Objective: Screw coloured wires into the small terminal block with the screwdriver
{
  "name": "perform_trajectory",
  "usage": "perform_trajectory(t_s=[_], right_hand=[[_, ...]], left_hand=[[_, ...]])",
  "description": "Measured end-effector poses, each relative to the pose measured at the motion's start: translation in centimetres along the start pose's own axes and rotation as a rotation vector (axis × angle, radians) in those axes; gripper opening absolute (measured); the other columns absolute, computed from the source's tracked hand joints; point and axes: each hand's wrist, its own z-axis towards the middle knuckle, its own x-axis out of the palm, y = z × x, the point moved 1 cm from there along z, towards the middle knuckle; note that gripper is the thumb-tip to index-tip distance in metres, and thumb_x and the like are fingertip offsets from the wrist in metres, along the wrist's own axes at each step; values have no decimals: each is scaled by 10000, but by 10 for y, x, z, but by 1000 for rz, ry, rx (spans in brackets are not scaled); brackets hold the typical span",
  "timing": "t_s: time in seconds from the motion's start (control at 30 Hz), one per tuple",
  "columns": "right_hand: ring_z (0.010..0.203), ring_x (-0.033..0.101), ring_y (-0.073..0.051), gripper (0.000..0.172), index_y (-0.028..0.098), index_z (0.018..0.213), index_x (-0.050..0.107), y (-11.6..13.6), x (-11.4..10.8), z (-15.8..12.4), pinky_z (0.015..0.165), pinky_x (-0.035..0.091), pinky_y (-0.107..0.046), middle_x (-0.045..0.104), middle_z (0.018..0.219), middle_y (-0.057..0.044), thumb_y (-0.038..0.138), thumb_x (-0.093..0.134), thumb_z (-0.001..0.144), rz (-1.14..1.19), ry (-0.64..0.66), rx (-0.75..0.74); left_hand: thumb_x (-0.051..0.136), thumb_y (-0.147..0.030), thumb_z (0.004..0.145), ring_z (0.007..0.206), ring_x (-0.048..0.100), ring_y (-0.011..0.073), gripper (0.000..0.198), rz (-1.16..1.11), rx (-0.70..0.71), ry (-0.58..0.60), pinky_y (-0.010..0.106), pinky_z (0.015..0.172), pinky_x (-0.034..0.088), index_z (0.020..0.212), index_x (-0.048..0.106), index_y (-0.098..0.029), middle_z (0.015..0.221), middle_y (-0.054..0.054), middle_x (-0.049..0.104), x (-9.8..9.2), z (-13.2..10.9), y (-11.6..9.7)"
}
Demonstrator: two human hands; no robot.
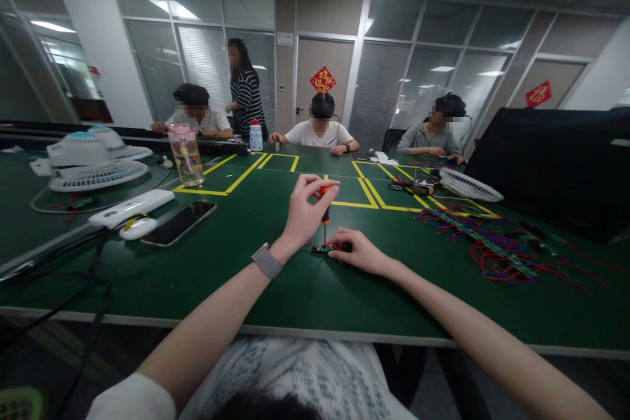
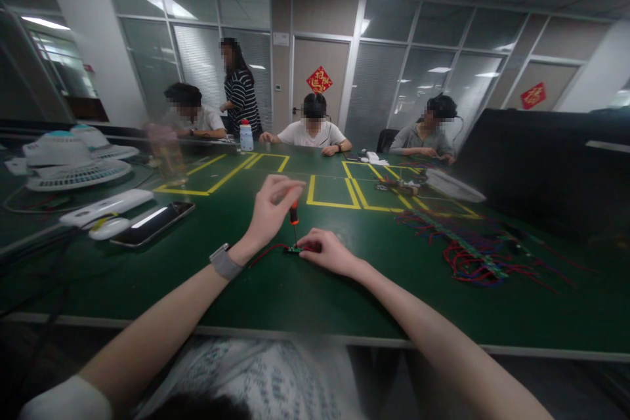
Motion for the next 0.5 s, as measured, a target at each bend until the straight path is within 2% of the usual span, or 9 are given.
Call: perform_trajectory(t_s=[0.1, 0.2, 0.3, 0.37, 0.5], right_hand=[[663, 517, -121, 202, 175, 965, 706, 0, 0, 0, 628, 415, -246, 575, 796, -21, 277, 637, 805, -2, 2, -1], [674, 522, -124, 208, 176, 973, 708, 1, -1, 0, 630, 416, -245, 577, 796, -23, 275, 636, 805, -1, 5, 9], [661, 519, -118, 213, 174, 980, 709, 2, -1, 0, 623, 418, -243, 585, 823, -30, 268, 634, 805, 13, 12, 17], [651, 519, -115, 209, 169, 974, 710, 2, 0, 0, 618, 418, -242, 585, 820, -31, 264, 634, 804, 20, 9, 14], [649, 520, -117, 199, 172, 961, 709, 1, 0, 0, 614, 415, -241, 573, 781, -18, 261, 643, 795, 17, -5, 12]], left_hand=[[439, -212, 887, 1072, 565, 156, 297, -65, -26, 48, 285, 909, 469, 1039, 694, -217, 1136, 61, 610, 0, 2, 3], [448, -193, 874, 1123, 562, 175, 323, -144, -74, 62, 342, 989, 437, 1119, 659, -195, 1172, 60, 641, 2, 3, 7], [490, -246, 866, 1007, 634, 191, 330, -264, -170, 66, 357, 898, 507, 1148, 637, -158, 1113, 82, 673, 4, 3, 8], [537, -257, 841, 905, 666, 187, 303, -287, -197, 59, 344, 827, 540, 1092, 659, -141, 1050, 90, 692, 4, 3, 6], [649, -254, 763, 813, 654, 158, 193, -148, -127, 3, 287, 745, 543, 925, 701, -163, 939, 69, 695, 2, 3, 2]])
